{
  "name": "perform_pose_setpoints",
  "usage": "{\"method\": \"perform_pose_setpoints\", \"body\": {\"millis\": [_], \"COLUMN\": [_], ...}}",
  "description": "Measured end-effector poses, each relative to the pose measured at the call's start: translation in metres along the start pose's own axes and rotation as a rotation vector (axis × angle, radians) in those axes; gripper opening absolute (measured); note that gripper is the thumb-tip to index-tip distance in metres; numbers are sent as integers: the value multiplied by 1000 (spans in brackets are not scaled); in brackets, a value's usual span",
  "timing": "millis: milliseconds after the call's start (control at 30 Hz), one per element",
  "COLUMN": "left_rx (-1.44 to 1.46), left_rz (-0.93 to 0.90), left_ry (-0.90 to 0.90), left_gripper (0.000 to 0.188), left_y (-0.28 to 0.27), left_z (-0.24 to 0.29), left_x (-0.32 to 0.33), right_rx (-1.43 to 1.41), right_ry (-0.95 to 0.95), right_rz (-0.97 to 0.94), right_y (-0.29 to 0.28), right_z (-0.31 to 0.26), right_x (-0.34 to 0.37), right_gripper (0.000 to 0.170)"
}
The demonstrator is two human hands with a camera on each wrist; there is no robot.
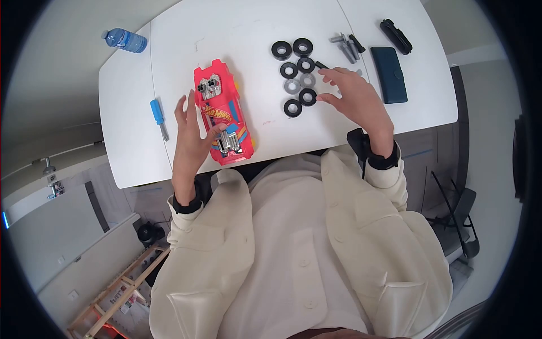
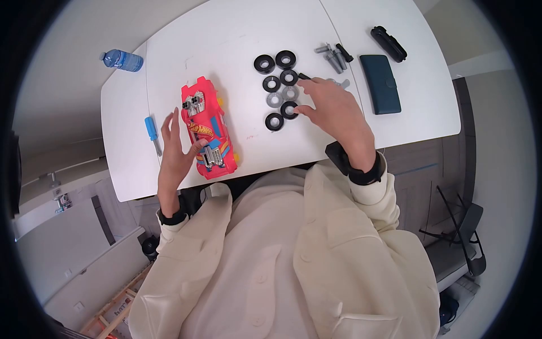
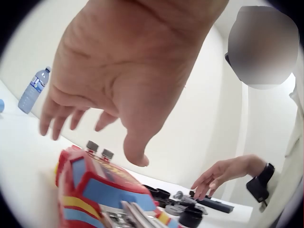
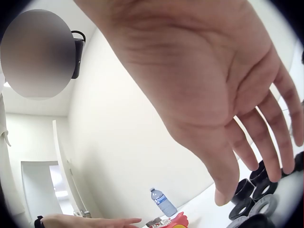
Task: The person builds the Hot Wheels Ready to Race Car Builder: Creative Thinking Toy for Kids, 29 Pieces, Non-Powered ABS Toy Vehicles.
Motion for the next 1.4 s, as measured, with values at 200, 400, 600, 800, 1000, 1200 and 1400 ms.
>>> {"method": "perform_pose_setpoints", "body": {"millis": [200, 400, 600, 800, 1000, 1200, 1400], "left_rx": [106, 34, -27, -37, -140, -159, -240], "left_rz": [-9, -11, -7, 74, 26, 70, 37], "left_ry": [-3, -12, 18, -46, -221, -204, -323], "left_gripper": [116, 117, 116, 113, 116, 129, 129], "left_y": [25, 33, 33, 23, 16, 20, 26], "left_z": [21, 13, 5, -17, -18, -20, -28], "left_x": [4, 1, 2, 7, 21, 27, 15], "right_rx": [47, 35, -88, 114, 155, 195, 80], "right_ry": [-58, 42, 93, -51, -78, -47, -79], "right_rz": [-95, 55, 47, 282, 221, 208, 336], "right_y": [25, 13, 11, 5, 19, 39, 16], "right_z": [-21, -21, -12, -2, 5, 9, 1], "right_x": [14, 19, 15, -35, -85, -105, -100], "right_gripper": [47, 36, 28, 19, 27, 36, 43]}}
Point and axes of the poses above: each hand's wrist, its own x-axis away from the middle knuckle, its own y-axis out of the palm, z = x × y, the point moved 8 cm from there along -x, towards the middle knuckle
